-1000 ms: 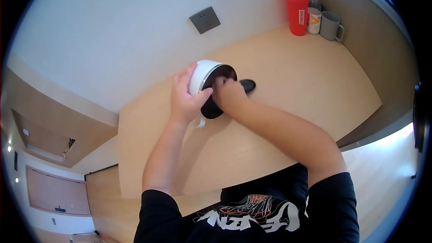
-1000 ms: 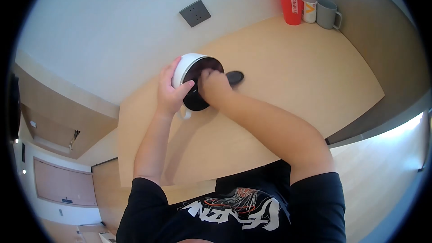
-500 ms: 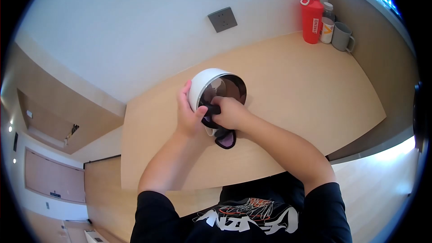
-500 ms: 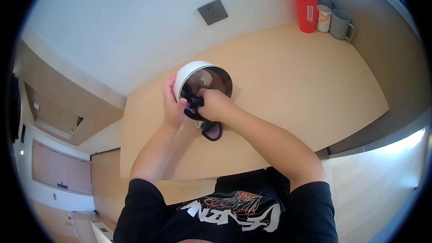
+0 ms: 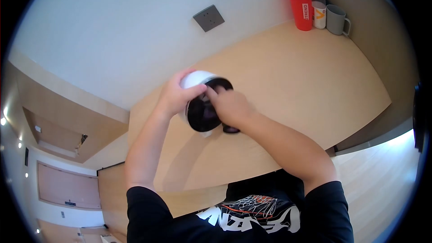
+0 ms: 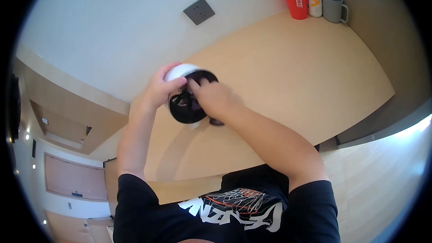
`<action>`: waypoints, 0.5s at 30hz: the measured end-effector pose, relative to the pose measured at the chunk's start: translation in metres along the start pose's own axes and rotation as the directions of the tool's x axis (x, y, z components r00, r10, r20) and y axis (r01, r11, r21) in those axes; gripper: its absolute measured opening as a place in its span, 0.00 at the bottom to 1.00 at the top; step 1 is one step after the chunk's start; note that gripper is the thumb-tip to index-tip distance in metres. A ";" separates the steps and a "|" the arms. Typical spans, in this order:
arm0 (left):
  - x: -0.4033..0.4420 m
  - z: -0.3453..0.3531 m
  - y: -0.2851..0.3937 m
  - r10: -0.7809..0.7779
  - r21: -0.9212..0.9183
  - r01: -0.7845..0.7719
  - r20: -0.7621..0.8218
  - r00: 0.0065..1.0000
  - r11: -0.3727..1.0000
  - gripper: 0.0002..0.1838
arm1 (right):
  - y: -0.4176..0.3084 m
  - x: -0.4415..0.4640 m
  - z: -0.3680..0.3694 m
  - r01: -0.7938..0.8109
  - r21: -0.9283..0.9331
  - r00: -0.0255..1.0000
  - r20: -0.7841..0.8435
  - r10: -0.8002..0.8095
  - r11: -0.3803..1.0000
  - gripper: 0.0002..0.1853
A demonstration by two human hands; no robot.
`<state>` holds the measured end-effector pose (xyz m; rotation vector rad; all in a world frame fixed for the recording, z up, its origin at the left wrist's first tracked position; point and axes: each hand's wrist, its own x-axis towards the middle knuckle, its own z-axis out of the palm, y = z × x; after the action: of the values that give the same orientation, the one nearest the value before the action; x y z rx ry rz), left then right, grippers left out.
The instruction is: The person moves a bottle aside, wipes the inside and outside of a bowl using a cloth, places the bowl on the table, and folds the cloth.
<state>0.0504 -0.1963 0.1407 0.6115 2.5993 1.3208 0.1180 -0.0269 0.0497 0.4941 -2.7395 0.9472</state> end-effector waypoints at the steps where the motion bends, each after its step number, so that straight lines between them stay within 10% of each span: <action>1: -0.003 0.000 -0.002 0.015 -0.083 -0.020 -0.064 0.998 0.996 0.42 | 0.004 0.000 -0.007 0.103 -0.016 0.986 -0.127 -0.104 0.995 0.20; 5: -0.019 0.027 -0.021 0.275 -0.231 -0.395 -0.420 0.865 0.889 0.45 | 0.024 0.013 -0.011 0.159 -0.177 0.749 -0.619 -0.236 0.971 0.10; 11: -0.023 0.064 -0.054 0.338 -0.219 -0.566 -0.614 0.713 0.795 0.52 | 0.000 0.001 0.003 -0.148 -0.162 0.982 -0.141 0.126 0.976 0.10; 15: -0.021 0.072 -0.081 0.324 -0.281 -0.628 -0.666 0.672 0.726 0.54 | -0.010 0.001 -0.012 -0.039 0.319 0.992 0.129 -0.003 0.947 0.13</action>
<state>0.0698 -0.1949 0.0320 0.9934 2.3582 2.6232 0.1214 -0.0266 0.0648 0.6027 -2.7128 1.4254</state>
